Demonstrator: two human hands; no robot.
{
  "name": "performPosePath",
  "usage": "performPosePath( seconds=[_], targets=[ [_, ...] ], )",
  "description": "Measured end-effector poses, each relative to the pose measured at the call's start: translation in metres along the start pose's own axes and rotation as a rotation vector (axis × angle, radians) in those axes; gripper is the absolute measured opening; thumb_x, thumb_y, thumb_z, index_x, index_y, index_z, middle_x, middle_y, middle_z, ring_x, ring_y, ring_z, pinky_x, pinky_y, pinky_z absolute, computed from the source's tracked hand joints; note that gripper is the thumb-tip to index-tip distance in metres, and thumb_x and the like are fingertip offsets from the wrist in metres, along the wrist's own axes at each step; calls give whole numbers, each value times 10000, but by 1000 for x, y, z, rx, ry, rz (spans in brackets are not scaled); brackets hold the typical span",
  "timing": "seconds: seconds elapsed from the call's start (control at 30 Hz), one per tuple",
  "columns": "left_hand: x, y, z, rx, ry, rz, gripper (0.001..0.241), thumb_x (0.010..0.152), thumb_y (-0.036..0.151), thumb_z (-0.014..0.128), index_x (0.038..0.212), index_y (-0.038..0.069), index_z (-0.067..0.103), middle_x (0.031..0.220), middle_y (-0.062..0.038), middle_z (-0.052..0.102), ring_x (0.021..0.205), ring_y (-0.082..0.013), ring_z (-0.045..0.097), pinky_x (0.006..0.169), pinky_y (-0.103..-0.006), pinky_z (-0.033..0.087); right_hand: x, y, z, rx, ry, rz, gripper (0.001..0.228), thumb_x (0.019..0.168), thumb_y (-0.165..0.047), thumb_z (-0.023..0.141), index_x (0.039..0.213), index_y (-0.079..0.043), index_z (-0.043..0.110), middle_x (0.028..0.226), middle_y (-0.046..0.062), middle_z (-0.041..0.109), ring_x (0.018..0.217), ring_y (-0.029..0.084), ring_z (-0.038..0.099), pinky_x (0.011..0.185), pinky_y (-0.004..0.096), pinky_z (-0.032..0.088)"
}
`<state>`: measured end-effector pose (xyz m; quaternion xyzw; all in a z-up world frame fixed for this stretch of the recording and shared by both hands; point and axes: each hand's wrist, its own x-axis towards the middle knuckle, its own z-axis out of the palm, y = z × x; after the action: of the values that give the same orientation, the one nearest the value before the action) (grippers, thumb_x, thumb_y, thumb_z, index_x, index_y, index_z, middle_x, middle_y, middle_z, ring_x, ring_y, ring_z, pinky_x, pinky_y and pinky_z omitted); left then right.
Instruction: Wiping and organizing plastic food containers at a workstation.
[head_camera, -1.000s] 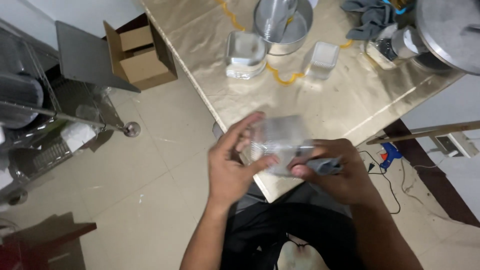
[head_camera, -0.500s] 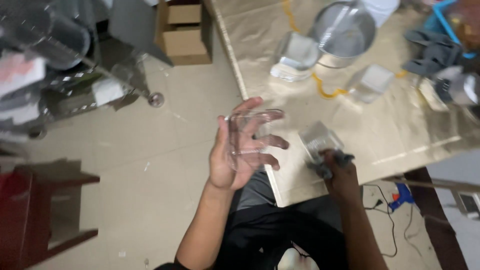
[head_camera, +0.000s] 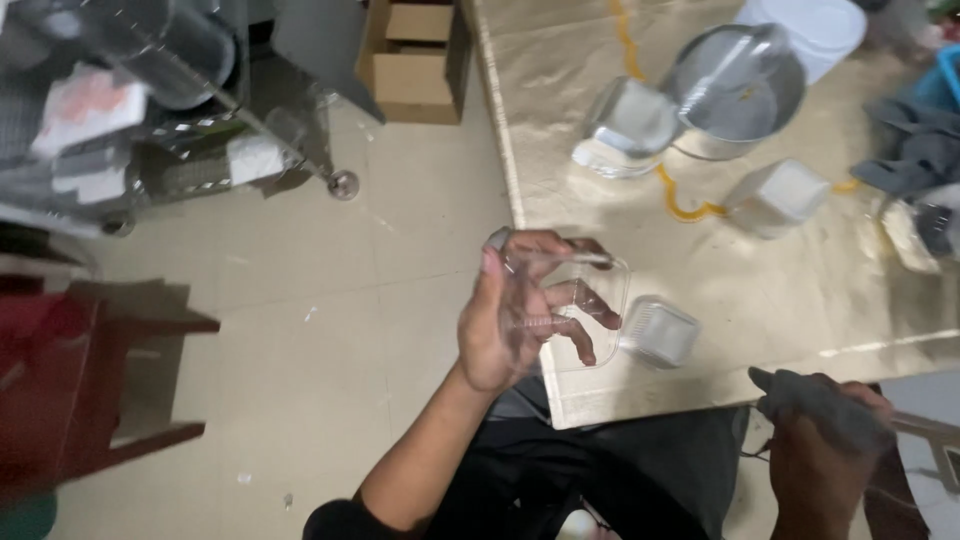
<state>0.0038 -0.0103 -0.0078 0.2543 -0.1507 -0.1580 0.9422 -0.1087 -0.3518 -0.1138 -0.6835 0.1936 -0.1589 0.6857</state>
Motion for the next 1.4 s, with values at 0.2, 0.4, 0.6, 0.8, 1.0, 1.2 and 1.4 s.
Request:
performPosePath(
  seconds=[0.2, 0.4, 0.6, 0.8, 1.0, 1.2, 1.4],
  targets=[
    [-7, -89, 1, 536, 58, -317, 668, 1052, 599, 307, 1373, 40, 482, 1368, -148, 555, 1103, -279, 658, 732, -392, 607, -63, -46, 39, -377, -121, -308, 354, 745, 79, 724, 1087, -3, 678, 1152, 182, 713, 1061, 279, 686, 936, 375, 542],
    [-29, -115, 13, 685, 6, -304, 558, 1135, 494, 360, 1357, 27, 570, 1244, -136, 637, 1164, -211, 612, 1019, -317, 484, -46, -1, 67, -724, -211, -807, 440, 704, -13, 776, 1125, -116, 699, 1256, 54, 692, 1125, 231, 671, 933, 414, 525],
    [-7, -92, 17, 1012, 6, -255, 436, 1085, 406, 481, 1289, 49, 625, 1160, -187, 643, 1034, -275, 655, 900, -343, 532, -47, 19, 79, -169, -698, -76, 581, 777, 29, 504, 1348, -45, 574, 1343, 43, 513, 1153, 147, 530, 743, 218, 485],
    [52, -109, 78, 1661, -613, -227, 467, 954, 441, 678, 1353, 209, 608, 1406, -226, 526, 1068, -394, 654, 860, -504, 567, -51, 68, 33, 92, -429, 320, 540, 667, -51, 694, 1197, -91, 600, 959, 10, 635, 840, 124, 622, 696, 286, 510],
    [203, -186, 41, 1949, -1040, 143, 943, 693, 311, 880, 1521, 216, 441, 1479, -147, 454, 1225, -463, 484, 931, -537, 526, -62, 69, -31, 17, -6, 392, 501, 646, -102, 764, 1122, -26, 627, 913, 93, 661, 795, 191, 608, 692, 371, 512],
    [329, -227, -37, 2046, -887, -251, 981, 580, 235, 966, 1439, 115, 509, 1388, -183, 538, 1280, -391, 556, 1104, -456, 476, -112, 161, -131, -532, 268, 833, 576, 884, -264, 755, 1368, 11, 608, 1222, 235, 711, 1109, 326, 718, 921, 425, 574],
    [334, -312, -139, 2105, -818, -178, 1055, 606, 195, 953, 1479, 88, 369, 1453, -214, 467, 1369, -414, 453, 1166, -588, 313, -201, 327, -225, -637, 324, 888, 500, 864, -231, 807, 1260, 49, 686, 1084, 257, 758, 1044, 349, 733, 945, 392, 524]
  ],
)
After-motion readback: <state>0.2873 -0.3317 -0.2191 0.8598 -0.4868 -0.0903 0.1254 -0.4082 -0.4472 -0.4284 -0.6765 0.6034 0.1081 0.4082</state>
